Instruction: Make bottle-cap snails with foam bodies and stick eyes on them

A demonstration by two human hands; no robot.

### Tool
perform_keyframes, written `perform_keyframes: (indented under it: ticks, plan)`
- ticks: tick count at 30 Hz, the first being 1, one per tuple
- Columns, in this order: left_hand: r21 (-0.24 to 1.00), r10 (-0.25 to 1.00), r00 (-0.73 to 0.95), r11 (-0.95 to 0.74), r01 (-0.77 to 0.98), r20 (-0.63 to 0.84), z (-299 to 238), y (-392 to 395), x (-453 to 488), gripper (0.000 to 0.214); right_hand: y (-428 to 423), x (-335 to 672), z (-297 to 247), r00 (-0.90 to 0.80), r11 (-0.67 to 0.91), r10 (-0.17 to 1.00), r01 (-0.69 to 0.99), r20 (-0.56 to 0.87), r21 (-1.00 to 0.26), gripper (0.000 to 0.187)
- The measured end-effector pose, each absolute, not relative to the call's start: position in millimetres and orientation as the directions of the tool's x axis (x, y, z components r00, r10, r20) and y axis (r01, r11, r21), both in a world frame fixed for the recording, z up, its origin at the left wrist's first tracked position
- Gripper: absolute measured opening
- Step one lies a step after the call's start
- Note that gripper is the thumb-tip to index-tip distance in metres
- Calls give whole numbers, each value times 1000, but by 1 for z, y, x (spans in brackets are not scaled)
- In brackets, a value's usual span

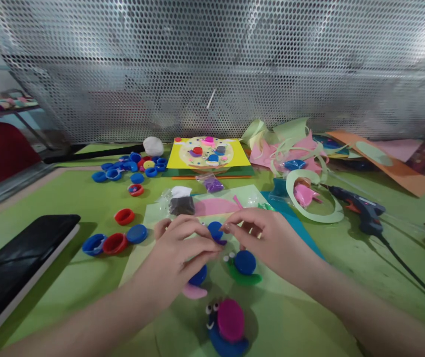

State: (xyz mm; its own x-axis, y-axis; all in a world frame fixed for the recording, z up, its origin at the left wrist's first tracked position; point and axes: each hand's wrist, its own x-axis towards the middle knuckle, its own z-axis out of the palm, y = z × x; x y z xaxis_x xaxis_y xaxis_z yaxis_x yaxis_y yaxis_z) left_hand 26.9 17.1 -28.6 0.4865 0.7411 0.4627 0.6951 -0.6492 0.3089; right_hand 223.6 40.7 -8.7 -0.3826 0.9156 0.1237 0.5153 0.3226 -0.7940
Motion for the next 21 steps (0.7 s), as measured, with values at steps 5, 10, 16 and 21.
perform_keyframes:
  ticks: [5,10,16,21]
  plan:
    - [325,734,483,-658,679,477,-34,23,29,19,43,226,-11,-394,394,905,628,163,-671,15]
    - [334,763,480,-631,700,433,-33,21,33,22,43,227,-10,-392,390,909,673,145,-628,15]
    - [431,843,463,-538,724,274,-32,17,36,44,50,234,-4,-309,388,921,714,236,-583,16]
    - [490,926,374,-345,800,41,-28,18,42,47,51,235,-3,-312,388,922,756,230,-528,15]
